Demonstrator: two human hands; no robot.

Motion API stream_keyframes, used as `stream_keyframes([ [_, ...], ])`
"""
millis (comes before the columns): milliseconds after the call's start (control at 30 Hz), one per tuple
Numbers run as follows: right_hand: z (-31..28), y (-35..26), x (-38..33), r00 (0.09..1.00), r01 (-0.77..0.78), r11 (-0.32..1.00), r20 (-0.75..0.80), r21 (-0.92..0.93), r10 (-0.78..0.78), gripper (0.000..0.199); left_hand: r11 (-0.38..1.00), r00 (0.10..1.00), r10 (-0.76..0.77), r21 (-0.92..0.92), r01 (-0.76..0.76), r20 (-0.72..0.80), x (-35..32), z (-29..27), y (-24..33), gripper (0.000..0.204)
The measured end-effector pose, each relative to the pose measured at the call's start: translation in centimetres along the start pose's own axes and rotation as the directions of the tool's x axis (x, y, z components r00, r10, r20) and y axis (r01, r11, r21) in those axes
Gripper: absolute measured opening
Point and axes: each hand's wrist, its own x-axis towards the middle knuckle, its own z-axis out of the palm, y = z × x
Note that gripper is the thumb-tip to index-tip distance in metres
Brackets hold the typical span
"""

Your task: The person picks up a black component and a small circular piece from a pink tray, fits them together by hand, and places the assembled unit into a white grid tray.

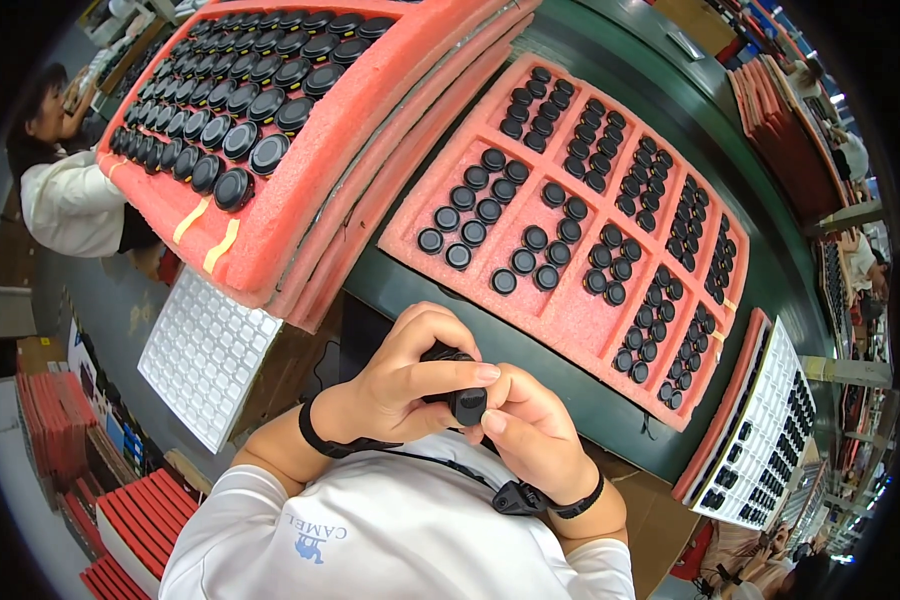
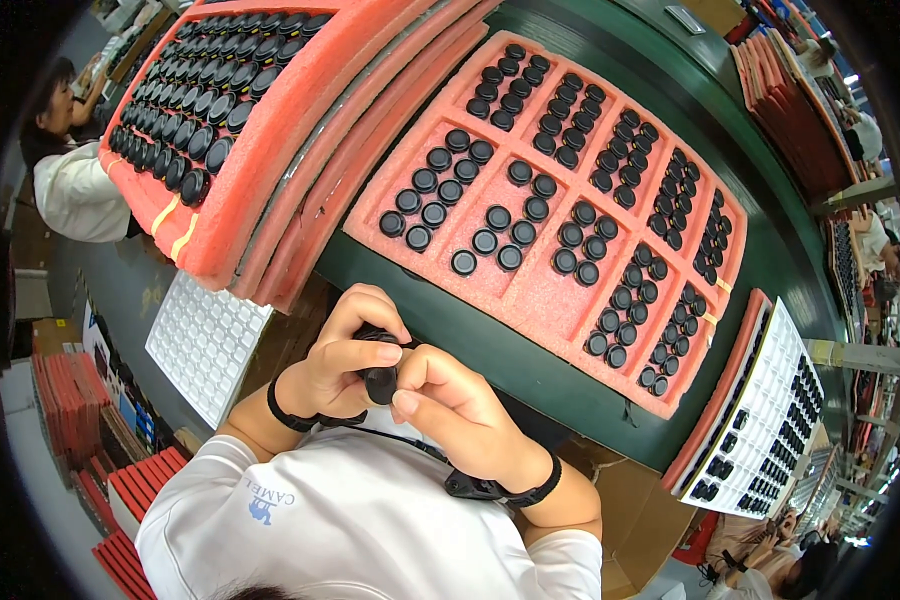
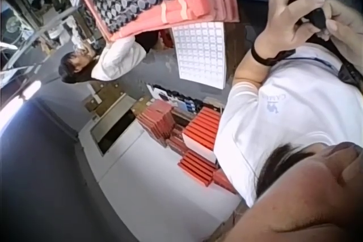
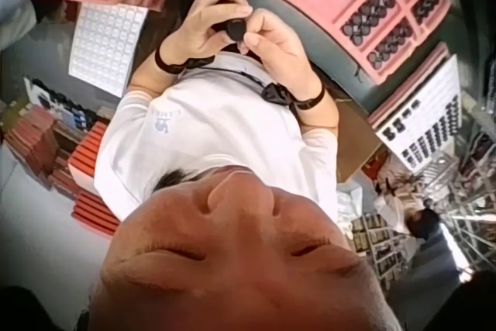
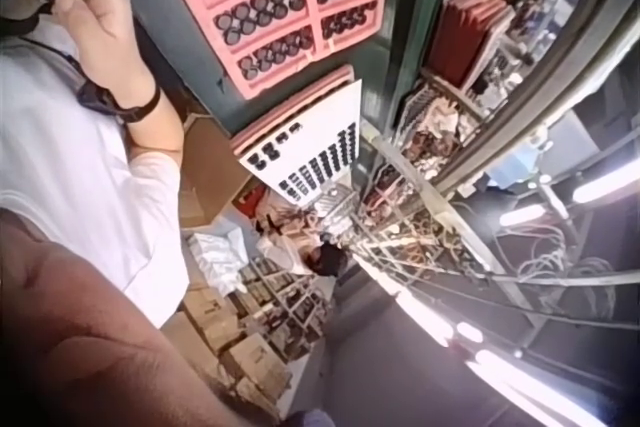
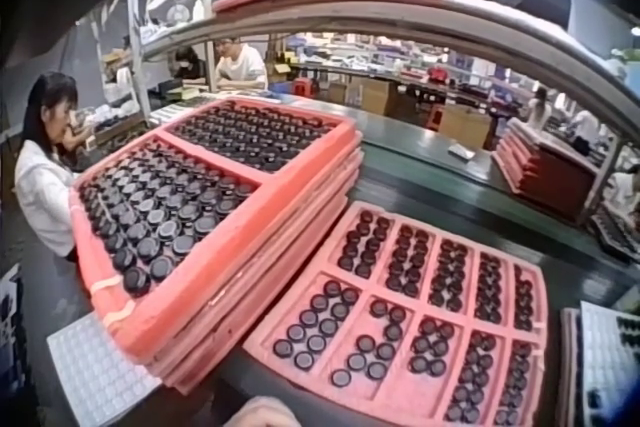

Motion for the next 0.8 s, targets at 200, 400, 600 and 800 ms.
stream_keyframes([
  [200,-0.14,0.05,0.00,1.000,-0.013,1.000,0.003,0.006,0.013,0.006,0.999,1.000,0.003,0.046,-0.003,0.003,0.06,-0.08,0.16,0.041],
  [400,-0.10,-0.03,-0.18,1.000,-0.029,0.999,-0.004,-0.027,0.029,0.006,0.998,1.000,0.002,0.067,-0.002,0.008,0.11,-0.12,0.26,0.041],
  [600,0.20,-0.23,-0.12,0.999,-0.029,0.997,-0.035,-0.073,0.026,0.006,0.996,1.000,0.013,0.090,-0.013,0.005,0.12,-0.13,0.25,0.042],
  [800,0.03,-0.25,-0.19,0.998,-0.055,0.995,-0.034,-0.082,0.053,0.006,0.994,1.000,0.022,0.109,-0.023,0.005,0.05,-0.12,0.23,0.044],
])
